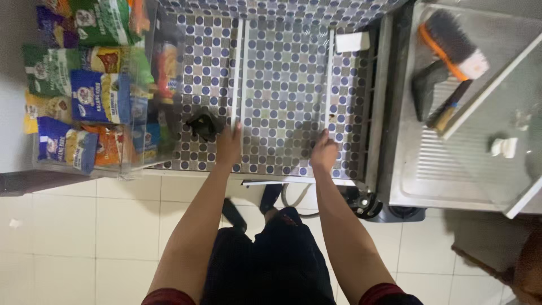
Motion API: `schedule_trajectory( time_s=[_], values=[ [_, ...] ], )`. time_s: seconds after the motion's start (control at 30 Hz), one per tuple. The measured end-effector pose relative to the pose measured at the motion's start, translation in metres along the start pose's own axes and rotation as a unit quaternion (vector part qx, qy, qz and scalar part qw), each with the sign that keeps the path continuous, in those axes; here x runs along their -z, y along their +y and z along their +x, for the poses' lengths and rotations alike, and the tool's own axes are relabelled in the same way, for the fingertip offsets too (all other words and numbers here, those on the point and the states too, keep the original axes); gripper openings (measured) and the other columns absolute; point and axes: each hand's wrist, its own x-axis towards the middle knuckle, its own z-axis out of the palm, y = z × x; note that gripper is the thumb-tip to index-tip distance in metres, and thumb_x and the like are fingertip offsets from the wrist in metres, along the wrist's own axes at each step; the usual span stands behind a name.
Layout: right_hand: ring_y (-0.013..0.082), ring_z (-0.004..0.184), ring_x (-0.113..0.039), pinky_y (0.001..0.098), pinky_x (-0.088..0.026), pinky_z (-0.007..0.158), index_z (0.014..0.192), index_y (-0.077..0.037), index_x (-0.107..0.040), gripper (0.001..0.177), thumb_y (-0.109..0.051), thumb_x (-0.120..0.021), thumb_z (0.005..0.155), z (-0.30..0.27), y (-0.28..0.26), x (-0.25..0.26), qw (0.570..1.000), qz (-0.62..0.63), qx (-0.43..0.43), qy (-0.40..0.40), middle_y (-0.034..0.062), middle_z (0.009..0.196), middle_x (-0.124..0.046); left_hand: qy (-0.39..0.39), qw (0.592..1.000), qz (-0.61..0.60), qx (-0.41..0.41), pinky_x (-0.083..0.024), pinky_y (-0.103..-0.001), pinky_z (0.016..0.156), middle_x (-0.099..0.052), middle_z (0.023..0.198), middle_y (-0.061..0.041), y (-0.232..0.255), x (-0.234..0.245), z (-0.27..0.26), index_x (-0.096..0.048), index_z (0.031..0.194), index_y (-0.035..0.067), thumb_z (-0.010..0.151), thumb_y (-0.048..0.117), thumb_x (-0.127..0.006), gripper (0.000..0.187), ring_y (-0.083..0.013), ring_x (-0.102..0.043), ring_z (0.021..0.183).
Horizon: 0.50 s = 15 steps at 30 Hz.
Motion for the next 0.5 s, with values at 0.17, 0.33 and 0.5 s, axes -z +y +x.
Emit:
schedule_trajectory(
  time_s=[0.17,0.33,0.5],
  values=[
    [0.0494,0.085,-0.063,0.0572,-0.048,0.080,0.099,0.005,-0.071,0.071,-0.057,-0.038,0.107,-0.045,-0.015,0.061,0.996,0.050,-0.057,-0.048,0.0307,0.089,-0.067,0.064,0.997,0.005,-0.046,-0.047,-0.058,0.079,-0.066,0.099,-0.030,0.004,0.010,-0.054,-0.062,0.109,-0.001,0.106,0.039,-0.049,0.043,-0.0487,-0.062,0.091],
    [0.0421,0.078,-0.063,0.0505,-0.048,0.077,0.094,0.010,-0.069,0.072,-0.056,-0.044,0.106,-0.115,-0.016,0.133,0.994,0.077,-0.039,-0.070,0.0276,0.080,-0.067,0.067,0.985,-0.152,-0.053,-0.052,-0.049,0.073,-0.071,0.094,-0.019,0.043,0.075,-0.162,-0.060,0.103,0.000,0.108,0.031,-0.046,0.034,-0.0394,-0.068,0.089],
    [0.0264,0.075,-0.065,0.0425,-0.050,0.075,0.101,0.009,-0.069,0.069,-0.056,-0.046,0.105,-0.180,-0.028,0.176,0.979,0.181,0.056,-0.075,0.0138,0.080,-0.069,0.073,0.981,-0.177,0.030,-0.048,-0.042,0.063,-0.061,0.069,-0.014,0.062,0.151,-0.254,-0.055,0.087,0.002,0.109,0.033,-0.047,0.038,-0.0271,-0.061,0.064]
  ],
)
